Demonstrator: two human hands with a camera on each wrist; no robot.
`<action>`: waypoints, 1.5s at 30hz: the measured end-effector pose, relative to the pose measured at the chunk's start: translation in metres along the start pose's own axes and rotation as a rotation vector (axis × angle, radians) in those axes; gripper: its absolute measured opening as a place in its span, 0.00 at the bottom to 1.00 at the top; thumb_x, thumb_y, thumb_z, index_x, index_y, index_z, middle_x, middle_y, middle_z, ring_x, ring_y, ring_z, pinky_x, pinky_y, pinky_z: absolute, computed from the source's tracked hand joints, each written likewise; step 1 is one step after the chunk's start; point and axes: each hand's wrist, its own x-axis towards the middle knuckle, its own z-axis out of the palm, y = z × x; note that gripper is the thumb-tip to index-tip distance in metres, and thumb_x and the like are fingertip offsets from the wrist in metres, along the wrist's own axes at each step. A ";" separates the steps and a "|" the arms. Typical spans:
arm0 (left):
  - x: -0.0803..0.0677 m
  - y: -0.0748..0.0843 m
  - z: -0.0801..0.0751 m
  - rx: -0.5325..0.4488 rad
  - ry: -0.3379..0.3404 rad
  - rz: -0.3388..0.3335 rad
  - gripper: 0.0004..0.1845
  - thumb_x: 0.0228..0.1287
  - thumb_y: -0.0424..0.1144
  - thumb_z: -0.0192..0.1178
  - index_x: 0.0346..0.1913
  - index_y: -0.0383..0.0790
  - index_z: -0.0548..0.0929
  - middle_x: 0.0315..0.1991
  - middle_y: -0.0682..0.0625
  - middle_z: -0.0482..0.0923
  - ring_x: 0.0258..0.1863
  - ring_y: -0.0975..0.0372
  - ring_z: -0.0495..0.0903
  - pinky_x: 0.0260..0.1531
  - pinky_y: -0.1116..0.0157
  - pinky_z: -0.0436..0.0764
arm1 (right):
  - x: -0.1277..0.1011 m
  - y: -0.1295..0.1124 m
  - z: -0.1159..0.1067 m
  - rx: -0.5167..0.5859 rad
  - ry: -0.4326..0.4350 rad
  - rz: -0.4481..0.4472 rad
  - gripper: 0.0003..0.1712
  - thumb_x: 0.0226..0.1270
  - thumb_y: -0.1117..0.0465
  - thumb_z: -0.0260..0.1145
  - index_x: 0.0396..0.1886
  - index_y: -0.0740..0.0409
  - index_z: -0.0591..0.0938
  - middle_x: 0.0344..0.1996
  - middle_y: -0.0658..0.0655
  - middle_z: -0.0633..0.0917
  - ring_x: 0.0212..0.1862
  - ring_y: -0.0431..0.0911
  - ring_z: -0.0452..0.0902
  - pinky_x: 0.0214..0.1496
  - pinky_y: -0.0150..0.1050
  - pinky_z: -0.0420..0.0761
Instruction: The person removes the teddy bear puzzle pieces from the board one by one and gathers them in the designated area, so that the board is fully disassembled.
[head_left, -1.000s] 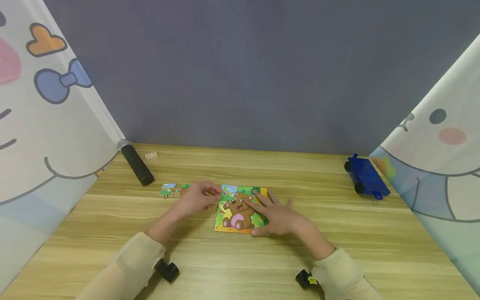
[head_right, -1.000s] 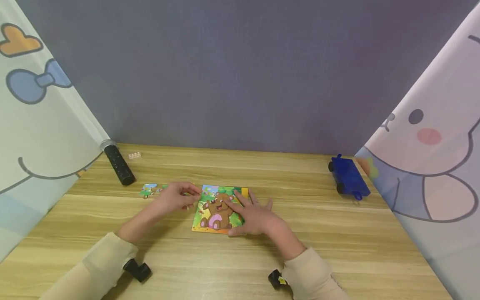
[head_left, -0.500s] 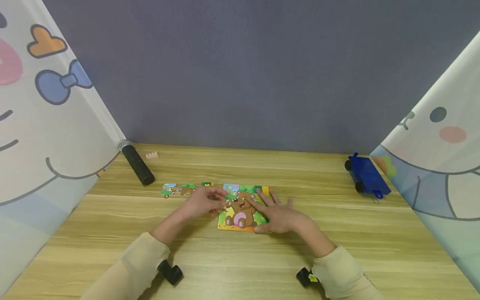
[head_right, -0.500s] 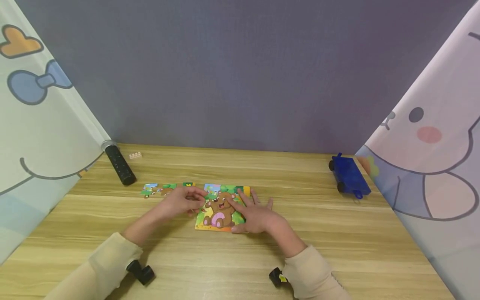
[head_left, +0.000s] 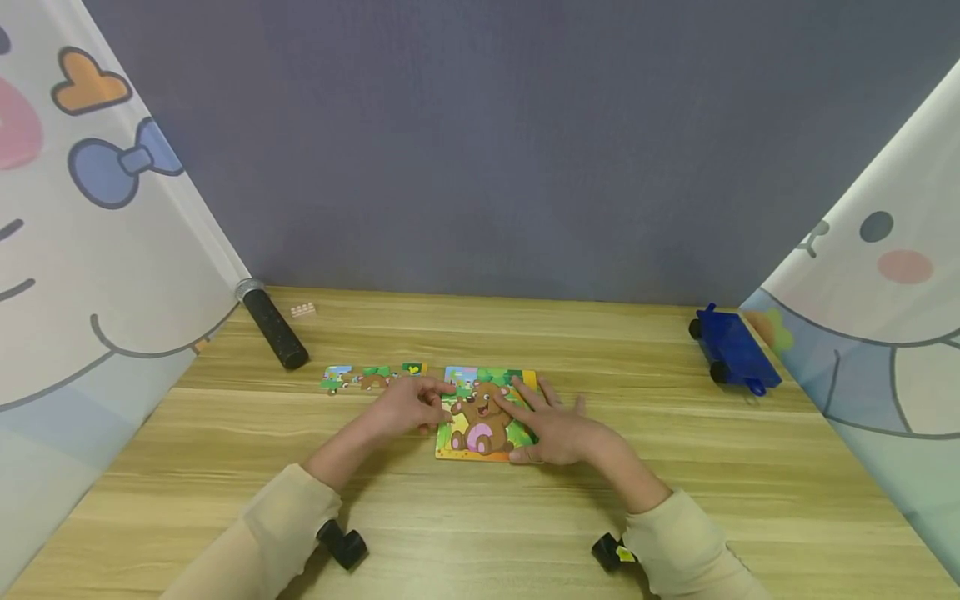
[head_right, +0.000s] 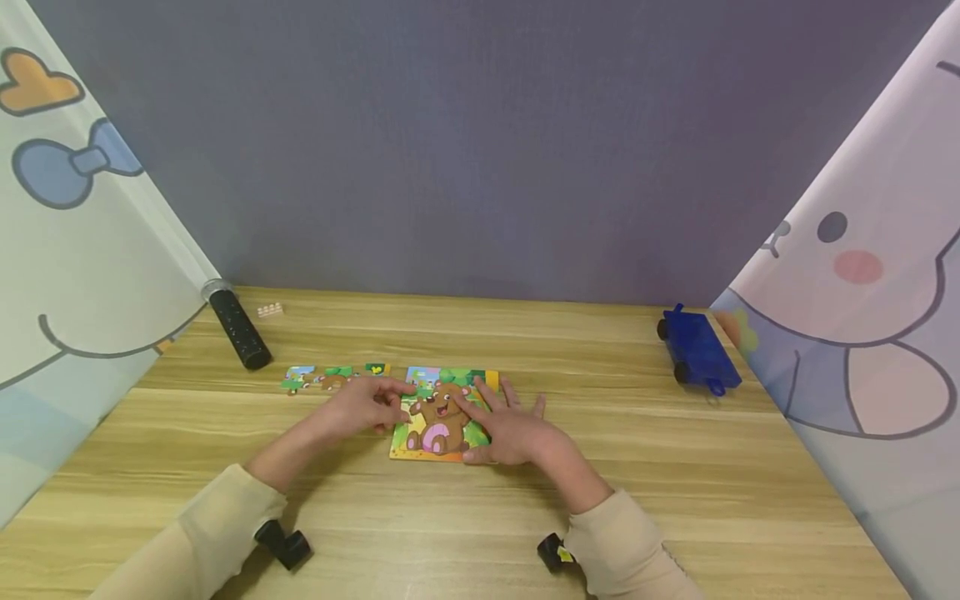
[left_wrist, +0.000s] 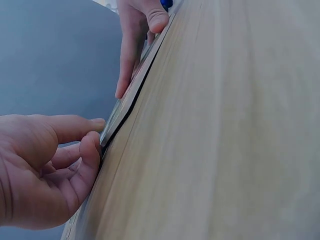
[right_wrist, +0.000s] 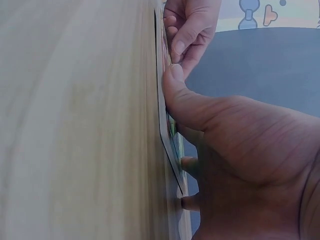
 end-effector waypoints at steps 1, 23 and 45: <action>0.000 0.000 0.000 0.007 0.000 -0.001 0.25 0.62 0.25 0.68 0.62 0.28 0.79 0.29 0.46 0.76 0.23 0.62 0.73 0.23 0.69 0.77 | 0.000 0.000 0.000 0.000 0.001 0.000 0.51 0.68 0.35 0.64 0.83 0.35 0.49 0.82 0.53 0.40 0.79 0.62 0.28 0.61 0.84 0.40; 0.004 0.000 0.005 -0.035 0.010 0.004 0.19 0.62 0.22 0.66 0.56 0.31 0.78 0.28 0.46 0.72 0.19 0.63 0.66 0.18 0.71 0.67 | -0.002 0.000 -0.001 0.032 0.008 -0.001 0.50 0.68 0.36 0.64 0.83 0.37 0.51 0.82 0.54 0.41 0.79 0.63 0.28 0.61 0.84 0.39; 0.005 0.001 0.005 -0.142 0.130 -0.063 0.11 0.68 0.28 0.64 0.52 0.33 0.83 0.38 0.43 0.85 0.23 0.60 0.79 0.19 0.70 0.72 | -0.001 -0.002 -0.002 0.020 0.009 0.006 0.51 0.67 0.35 0.65 0.83 0.35 0.51 0.82 0.53 0.41 0.79 0.62 0.28 0.61 0.84 0.40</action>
